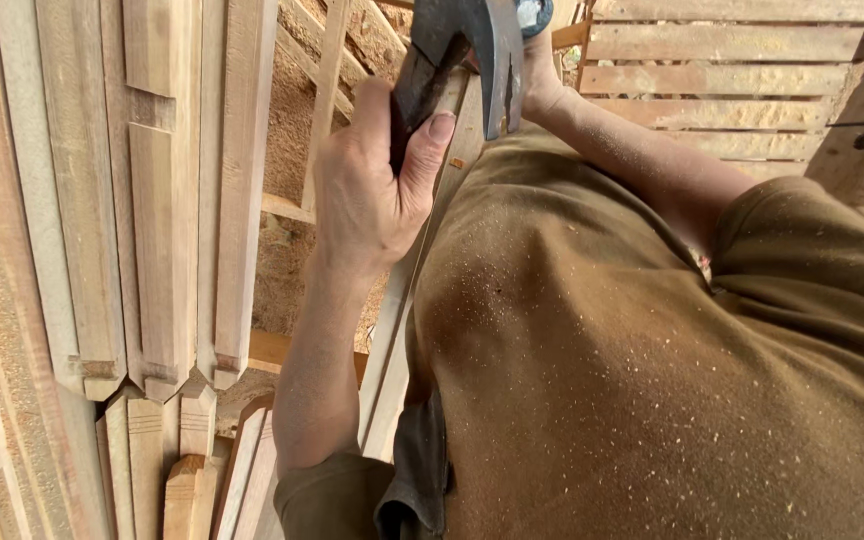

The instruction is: The person uses a hammer and a metal chisel to repeatedly strike and shape a wooden plank held against a workbench. The person adjusts the plank and tool positions multiple times while continuing to hammer along the edge.

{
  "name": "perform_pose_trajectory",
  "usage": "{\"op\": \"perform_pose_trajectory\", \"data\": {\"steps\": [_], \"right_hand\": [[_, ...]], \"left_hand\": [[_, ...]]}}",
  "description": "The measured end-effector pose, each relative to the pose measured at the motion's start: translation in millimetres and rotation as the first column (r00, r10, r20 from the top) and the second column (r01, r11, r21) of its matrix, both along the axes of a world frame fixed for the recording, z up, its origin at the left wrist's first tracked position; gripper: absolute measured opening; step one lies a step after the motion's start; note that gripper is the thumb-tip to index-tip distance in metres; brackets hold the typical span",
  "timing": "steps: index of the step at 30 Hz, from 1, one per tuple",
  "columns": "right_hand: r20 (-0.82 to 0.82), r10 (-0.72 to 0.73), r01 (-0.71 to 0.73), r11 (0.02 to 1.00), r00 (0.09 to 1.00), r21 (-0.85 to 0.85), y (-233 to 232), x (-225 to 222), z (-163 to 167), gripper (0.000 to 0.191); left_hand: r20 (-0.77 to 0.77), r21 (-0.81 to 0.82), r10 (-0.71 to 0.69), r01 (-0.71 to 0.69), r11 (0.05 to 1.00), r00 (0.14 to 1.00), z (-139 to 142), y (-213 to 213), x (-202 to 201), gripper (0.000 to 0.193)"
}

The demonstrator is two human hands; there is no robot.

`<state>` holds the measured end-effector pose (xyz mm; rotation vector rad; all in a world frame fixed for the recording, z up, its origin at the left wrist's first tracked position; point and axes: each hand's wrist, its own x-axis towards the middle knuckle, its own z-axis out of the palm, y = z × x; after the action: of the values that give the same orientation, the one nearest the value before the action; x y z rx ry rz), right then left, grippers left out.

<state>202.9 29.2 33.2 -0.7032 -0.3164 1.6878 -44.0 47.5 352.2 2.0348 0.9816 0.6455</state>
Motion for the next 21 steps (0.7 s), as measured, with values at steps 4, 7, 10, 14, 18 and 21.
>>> {"op": "perform_pose_trajectory", "data": {"steps": [4, 7, 10, 14, 18, 21], "right_hand": [[0.699, -0.086, -0.201, 0.927, 0.71, 0.318, -3.7, -1.0, 25.5, 0.025], [0.895, -0.226, -0.341, 0.866, 0.385, 0.366, -3.3, -3.3, 52.1, 0.026], [0.918, -0.251, -0.358, 0.863, 0.307, 0.356, 4.8, -10.3, 62.1, 0.028], [0.876, -0.334, -0.246, 0.869, 0.348, 0.429, 6.8, -18.1, 53.1, 0.029], [0.872, -0.329, -0.046, 0.928, 0.363, 0.369, 7.9, -10.8, 54.7, 0.032], [0.898, -0.286, 0.077, 0.958, 0.335, 0.276, 23.9, 8.3, 76.4, 0.033]], "left_hand": [[0.069, 0.136, 0.024, -0.033, 0.99, 0.997, 28.9, -2.7, 5.4, 0.045], [0.289, 0.149, 0.037, -0.083, 0.985, 0.957, 14.8, -4.0, 17.1, 0.043], [-0.525, 0.179, -0.034, 0.149, 0.973, 0.851, -24.0, 4.4, 16.2, 0.038], [-0.346, 0.132, -0.006, 0.055, 0.99, 0.938, -57.4, 2.1, 5.4, 0.044], [-0.123, 0.032, 0.078, -0.075, 0.997, 0.989, -57.1, 0.0, -5.8, 0.047], [-0.098, 0.004, 0.099, -0.099, 0.995, 0.99, -51.1, -2.0, -13.1, 0.045]]}}
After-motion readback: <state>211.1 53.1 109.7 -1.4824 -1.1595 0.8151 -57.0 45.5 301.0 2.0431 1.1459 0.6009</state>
